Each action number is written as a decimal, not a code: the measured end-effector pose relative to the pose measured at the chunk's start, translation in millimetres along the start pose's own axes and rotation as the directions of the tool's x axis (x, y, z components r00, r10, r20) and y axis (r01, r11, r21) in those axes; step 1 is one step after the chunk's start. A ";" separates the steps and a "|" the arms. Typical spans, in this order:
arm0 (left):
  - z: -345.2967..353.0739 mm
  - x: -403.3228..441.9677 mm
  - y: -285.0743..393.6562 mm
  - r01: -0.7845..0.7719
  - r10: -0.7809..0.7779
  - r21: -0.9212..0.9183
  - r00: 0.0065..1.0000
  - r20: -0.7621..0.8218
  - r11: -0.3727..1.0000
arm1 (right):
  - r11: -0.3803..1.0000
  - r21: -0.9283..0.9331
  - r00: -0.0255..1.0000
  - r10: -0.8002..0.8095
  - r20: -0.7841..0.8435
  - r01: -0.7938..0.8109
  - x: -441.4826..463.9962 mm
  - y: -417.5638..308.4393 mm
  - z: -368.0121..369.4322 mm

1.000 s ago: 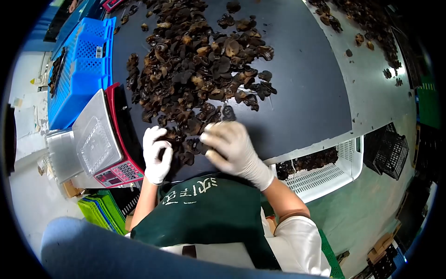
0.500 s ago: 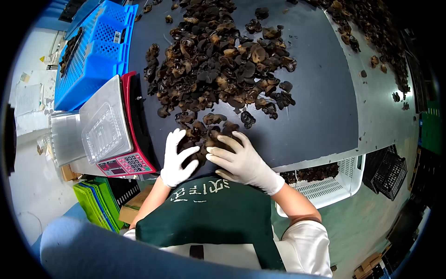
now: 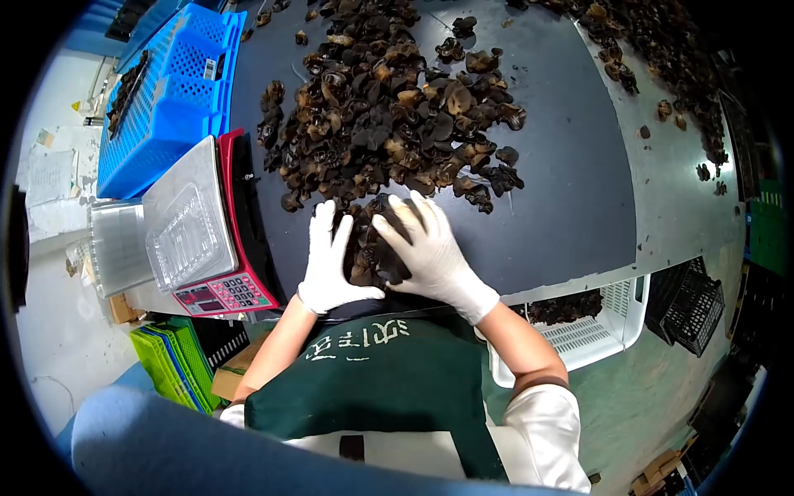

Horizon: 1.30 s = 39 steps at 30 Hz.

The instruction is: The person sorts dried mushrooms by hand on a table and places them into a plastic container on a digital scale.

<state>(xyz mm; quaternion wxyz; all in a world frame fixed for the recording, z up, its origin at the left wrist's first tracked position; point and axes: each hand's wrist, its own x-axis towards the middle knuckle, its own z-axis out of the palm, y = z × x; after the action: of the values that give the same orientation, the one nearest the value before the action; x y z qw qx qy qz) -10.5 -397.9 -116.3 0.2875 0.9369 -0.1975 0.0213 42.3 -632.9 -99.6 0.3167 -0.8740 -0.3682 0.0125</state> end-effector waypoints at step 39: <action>-212.2 -72.9 -137.7 0.334 -0.436 -0.284 0.611 -0.661 0.899 | -0.452 0.764 0.871 -0.063 0.487 -0.460 218.9 -128.1 -1.0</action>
<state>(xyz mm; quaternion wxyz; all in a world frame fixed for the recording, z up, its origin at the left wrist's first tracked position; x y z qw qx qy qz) -9.4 -151.5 -23.6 0.3998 0.8540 0.1339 0.3047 120.6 -423.1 19.6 0.8216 -0.2452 -0.0493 0.5123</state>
